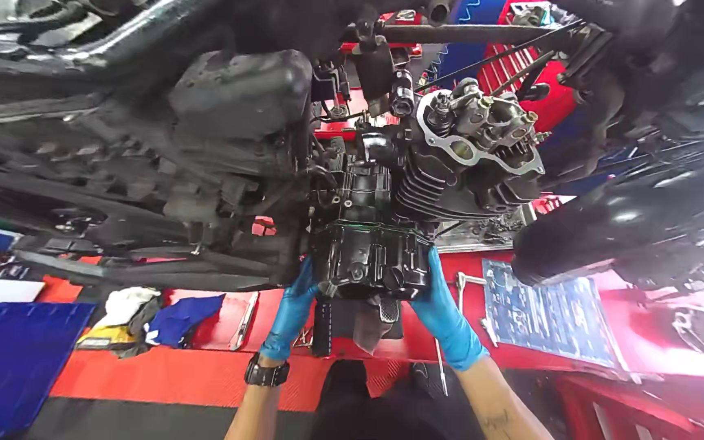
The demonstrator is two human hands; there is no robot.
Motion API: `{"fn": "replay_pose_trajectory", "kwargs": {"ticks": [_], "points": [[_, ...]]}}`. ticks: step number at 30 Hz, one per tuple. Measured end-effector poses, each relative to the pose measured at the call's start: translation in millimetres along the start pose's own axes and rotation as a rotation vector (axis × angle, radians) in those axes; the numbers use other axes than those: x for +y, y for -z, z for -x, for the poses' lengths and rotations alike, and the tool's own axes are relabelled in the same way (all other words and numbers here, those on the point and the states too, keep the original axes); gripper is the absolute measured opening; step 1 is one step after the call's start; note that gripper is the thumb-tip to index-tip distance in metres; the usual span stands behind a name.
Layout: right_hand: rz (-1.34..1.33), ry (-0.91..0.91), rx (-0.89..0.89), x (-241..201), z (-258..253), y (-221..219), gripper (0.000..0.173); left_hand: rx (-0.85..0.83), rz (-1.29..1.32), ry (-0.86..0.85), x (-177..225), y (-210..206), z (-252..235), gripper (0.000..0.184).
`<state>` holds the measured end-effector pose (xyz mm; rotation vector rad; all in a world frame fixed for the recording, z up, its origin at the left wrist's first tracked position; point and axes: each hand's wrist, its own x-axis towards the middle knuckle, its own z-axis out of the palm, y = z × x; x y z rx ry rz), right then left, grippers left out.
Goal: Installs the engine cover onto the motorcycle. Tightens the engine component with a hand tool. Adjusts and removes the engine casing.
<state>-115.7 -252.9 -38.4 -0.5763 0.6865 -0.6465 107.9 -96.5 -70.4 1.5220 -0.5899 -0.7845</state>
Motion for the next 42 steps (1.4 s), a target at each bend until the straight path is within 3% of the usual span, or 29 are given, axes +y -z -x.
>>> {"fn": "replay_pose_trajectory", "kwargs": {"ticks": [4, 7, 13, 16, 19, 27, 31, 42], "points": [[-0.022, -0.013, 0.027, -0.4, -1.7, -1.3, 0.059, 0.054, -0.027, -0.032, -6.5, -2.5, 2.4, 0.059], [-0.034, -0.002, 0.067, -0.1, -2.3, 0.9, 0.057, 0.004, -0.05, 0.004, -5.1, -0.9, 1.9, 0.063], [-0.016, 0.035, 0.148, 3.6, -4.5, -4.3, 0.064, -0.013, 0.009, 0.021, -9.7, 2.8, 2.7, 0.058], [-0.027, 0.046, 0.153, 2.0, -2.8, -7.4, 0.068, -0.12, -0.041, 0.013, -15.5, 8.4, -3.3, 0.061], [-0.029, 0.06, 0.151, 0.9, -1.4, -10.8, 0.069, -0.228, -0.081, 0.113, -11.5, 14.2, -6.9, 0.063], [0.023, 0.091, 0.21, 4.0, 3.3, -12.0, 0.065, -0.123, 0.002, -0.053, -23.5, 7.1, -8.0, 0.044], [0.029, 0.101, 0.165, 5.0, 1.0, -4.4, 0.062, -0.091, 0.006, -0.1, -26.4, 3.3, -7.0, 0.046], [-0.048, 0.114, 0.246, 14.4, 8.4, -4.2, 0.06, -0.056, -0.078, -0.142, -31.9, 1.0, -6.3, 0.048]]}}
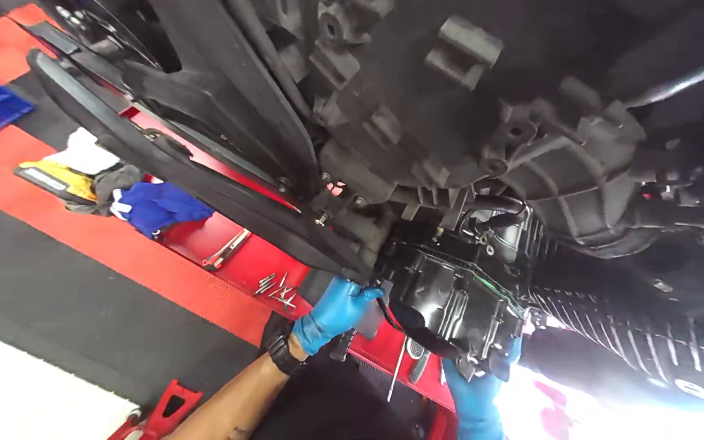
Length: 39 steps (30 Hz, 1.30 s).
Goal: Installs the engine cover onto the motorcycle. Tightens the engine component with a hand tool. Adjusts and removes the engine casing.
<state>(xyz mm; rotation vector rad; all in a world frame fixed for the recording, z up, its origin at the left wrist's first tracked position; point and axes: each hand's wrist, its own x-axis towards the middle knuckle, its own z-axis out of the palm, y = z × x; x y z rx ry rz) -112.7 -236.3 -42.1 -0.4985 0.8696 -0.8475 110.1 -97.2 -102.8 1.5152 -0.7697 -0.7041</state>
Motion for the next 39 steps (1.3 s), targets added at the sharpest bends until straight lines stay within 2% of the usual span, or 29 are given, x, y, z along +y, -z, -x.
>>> {"fn": "replay_pose_trajectory", "kwargs": {"ticks": [5, 8, 10, 16, 18, 23, 30, 34, 36, 39], "points": [[-0.002, -0.011, -0.091, -4.4, -9.3, 20.5, 0.059, -0.063, -0.06, 0.025, 3.3, 6.2, -2.1, 0.052], [-0.025, -0.041, -0.074, -5.6, -8.2, 9.4, 0.061, -0.171, -0.116, 0.12, 12.8, 16.0, -4.9, 0.059], [-0.04, -0.061, -0.057, -3.6, -8.1, 17.3, 0.06, -0.21, -0.135, 0.142, 17.8, 21.3, -8.0, 0.058], [-0.002, -0.056, -0.078, -4.2, -6.8, 18.6, 0.061, -0.19, -0.163, 0.118, 19.7, 19.9, -6.9, 0.051], [0.012, -0.04, -0.081, -5.8, -5.6, 10.0, 0.059, -0.183, -0.174, 0.116, 22.4, 19.9, -6.7, 0.052], [0.052, -0.024, -0.089, -9.2, -11.1, 22.6, 0.06, -0.137, -0.173, 0.057, 14.9, 15.4, -5.5, 0.056], [0.059, -0.003, -0.056, -9.3, -1.7, 3.2, 0.058, -0.087, -0.149, 0.025, 7.9, 11.4, -4.0, 0.049], [0.055, -0.009, -0.086, -9.7, -4.6, 19.8, 0.057, -0.045, -0.175, -0.019, 7.3, 9.4, -1.9, 0.048], [0.038, -0.012, -0.066, -5.4, -0.5, 22.8, 0.058, -0.059, -0.174, -0.009, 8.9, 11.1, -2.9, 0.048], [0.035, -0.018, -0.033, -4.3, 1.6, 22.3, 0.06, -0.172, -0.151, 0.069, 12.9, 15.5, -3.0, 0.054]]}}
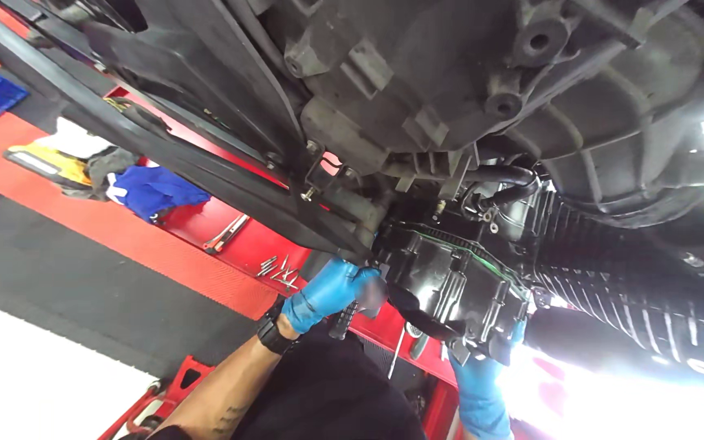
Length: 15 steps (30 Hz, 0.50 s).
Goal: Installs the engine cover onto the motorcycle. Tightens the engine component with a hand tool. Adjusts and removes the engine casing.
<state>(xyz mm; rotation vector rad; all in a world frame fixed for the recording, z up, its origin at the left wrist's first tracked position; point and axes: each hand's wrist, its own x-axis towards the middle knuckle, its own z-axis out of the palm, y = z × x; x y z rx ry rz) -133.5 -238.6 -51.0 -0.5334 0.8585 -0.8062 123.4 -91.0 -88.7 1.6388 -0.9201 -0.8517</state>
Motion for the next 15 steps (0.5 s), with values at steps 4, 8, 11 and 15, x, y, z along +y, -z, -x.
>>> {"fn": "replay_pose_trajectory", "kwargs": {"ticks": [4, 8, 11, 15], "points": [[-0.015, -0.011, -0.031, -3.2, -5.7, 5.0, 0.058, -0.057, 0.057, 0.02, -0.4, 4.1, 1.1, 0.055], [0.02, 0.0, -0.002, -2.9, -4.2, 4.1, 0.059, 0.02, 0.043, -0.036, -5.4, 1.1, -1.4, 0.05], [0.045, 0.001, 0.004, -3.5, -1.0, 1.5, 0.059, 0.061, 0.072, -0.058, -7.7, -2.6, -2.7, 0.047], [0.1, -0.011, -0.026, -10.9, -5.3, 8.6, 0.057, 0.105, 0.108, -0.073, -6.7, -5.4, -2.0, 0.047]]}}
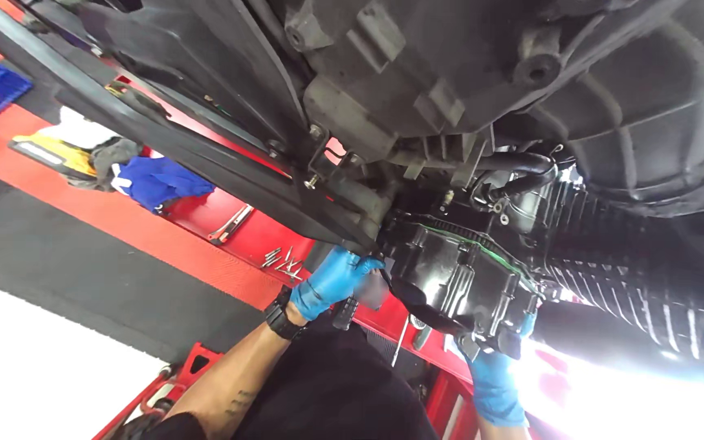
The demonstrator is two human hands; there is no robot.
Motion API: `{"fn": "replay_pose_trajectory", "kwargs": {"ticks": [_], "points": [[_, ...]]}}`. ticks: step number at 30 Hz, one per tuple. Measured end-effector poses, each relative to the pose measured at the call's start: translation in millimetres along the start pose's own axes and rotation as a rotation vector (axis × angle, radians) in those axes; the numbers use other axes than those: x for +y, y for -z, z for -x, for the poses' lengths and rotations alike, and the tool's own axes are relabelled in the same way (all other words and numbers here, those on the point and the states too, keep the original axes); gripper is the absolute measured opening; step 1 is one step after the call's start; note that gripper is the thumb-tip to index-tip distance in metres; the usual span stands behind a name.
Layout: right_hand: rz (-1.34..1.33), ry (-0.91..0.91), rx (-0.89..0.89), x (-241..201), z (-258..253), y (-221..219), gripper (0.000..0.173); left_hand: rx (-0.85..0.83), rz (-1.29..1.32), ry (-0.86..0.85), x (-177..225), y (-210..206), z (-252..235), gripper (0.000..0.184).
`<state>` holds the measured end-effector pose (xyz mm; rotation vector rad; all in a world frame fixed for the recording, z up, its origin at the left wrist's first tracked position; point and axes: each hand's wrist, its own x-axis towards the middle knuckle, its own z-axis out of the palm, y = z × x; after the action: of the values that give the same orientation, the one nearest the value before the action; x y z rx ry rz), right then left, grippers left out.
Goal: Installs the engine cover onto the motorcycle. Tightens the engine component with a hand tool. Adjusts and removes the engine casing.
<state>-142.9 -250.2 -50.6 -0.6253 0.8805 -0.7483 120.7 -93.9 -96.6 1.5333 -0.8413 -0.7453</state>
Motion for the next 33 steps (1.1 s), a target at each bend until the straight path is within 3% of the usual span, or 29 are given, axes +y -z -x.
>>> {"fn": "replay_pose_trajectory", "kwargs": {"ticks": [10, 15, 20, 33], "points": [[0.008, -0.011, 0.061, 5.7, 24.8, -22.3, 0.059, 0.062, -0.106, -0.04, -0.4, -1.3, 5.0, 0.04], [0.033, -0.015, -0.005, 2.7, 27.5, -23.1, 0.062, 0.109, -0.133, -0.072, 2.0, 1.3, 5.0, 0.032], [0.132, -0.049, 0.051, -4.7, 23.3, -24.4, 0.074, 0.14, -0.246, -0.137, 4.8, 0.1, 6.4, 0.034], [0.102, -0.099, 0.079, -1.0, 31.7, -25.4, 0.086, 0.165, -0.148, -0.017, 14.7, 2.7, 11.8, 0.045]]}}
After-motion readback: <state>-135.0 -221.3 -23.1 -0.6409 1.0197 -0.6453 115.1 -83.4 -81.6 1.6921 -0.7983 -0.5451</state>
